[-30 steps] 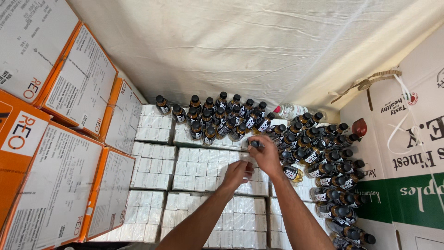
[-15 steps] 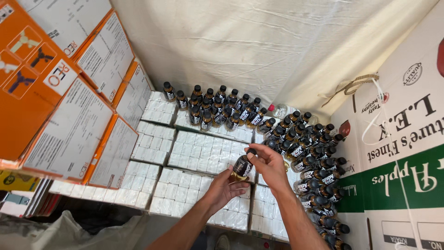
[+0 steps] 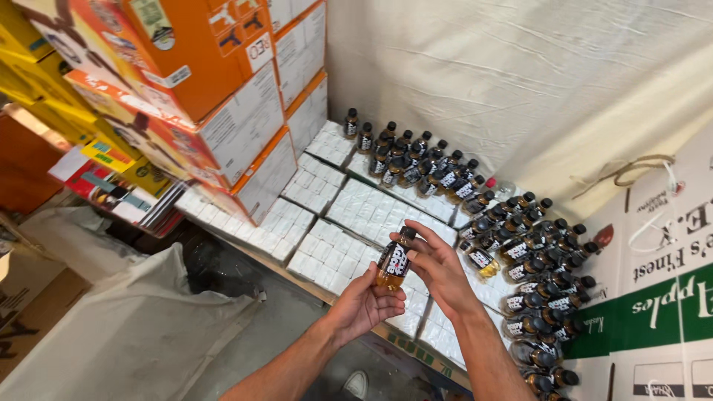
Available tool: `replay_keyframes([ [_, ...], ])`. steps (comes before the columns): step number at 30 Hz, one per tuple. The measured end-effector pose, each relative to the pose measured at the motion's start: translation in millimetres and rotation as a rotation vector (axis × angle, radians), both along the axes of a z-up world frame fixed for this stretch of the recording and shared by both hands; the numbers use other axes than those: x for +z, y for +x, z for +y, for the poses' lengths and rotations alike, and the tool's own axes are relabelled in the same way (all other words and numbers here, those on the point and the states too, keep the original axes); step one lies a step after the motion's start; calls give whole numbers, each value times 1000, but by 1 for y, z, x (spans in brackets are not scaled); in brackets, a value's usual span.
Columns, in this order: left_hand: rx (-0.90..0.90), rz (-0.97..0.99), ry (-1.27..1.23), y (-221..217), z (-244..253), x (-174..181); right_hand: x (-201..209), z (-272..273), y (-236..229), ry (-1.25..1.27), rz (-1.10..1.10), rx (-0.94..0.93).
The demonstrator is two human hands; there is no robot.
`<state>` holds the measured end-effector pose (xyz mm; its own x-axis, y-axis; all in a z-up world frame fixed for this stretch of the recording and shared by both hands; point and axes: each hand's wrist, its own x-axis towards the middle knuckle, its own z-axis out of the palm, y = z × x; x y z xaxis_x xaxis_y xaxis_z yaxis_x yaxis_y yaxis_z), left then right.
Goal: The person repeatedly picks small dark bottles from a table and places them into a cardboard box. The person handles the bottles one at a time, arranging them in rows inside the box. The person continues this process throughout the clip.
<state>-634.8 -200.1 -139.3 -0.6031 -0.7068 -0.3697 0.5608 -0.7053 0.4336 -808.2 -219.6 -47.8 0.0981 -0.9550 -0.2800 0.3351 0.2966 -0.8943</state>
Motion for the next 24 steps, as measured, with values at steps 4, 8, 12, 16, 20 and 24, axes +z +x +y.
replay_keyframes([
  [4, 82, 42, -6, 34, 12, -3, -6, 1, 41, -71, -110, 129],
  [8, 189, 87, -5, 86, 26, -1, 1, 3, 101, -61, -97, 181],
  [12, 306, 79, -29, 152, 46, 7, 8, 7, 174, -92, -55, 273],
  [16, 432, 67, -1, 227, 69, 6, 12, 14, 261, -110, -3, 417],
  [20, 583, 93, 10, 312, 96, 10, 7, 32, 359, -192, -42, 467],
  [24, 684, 116, -26, 396, 122, 7, -1, 53, 451, -288, -35, 533],
])
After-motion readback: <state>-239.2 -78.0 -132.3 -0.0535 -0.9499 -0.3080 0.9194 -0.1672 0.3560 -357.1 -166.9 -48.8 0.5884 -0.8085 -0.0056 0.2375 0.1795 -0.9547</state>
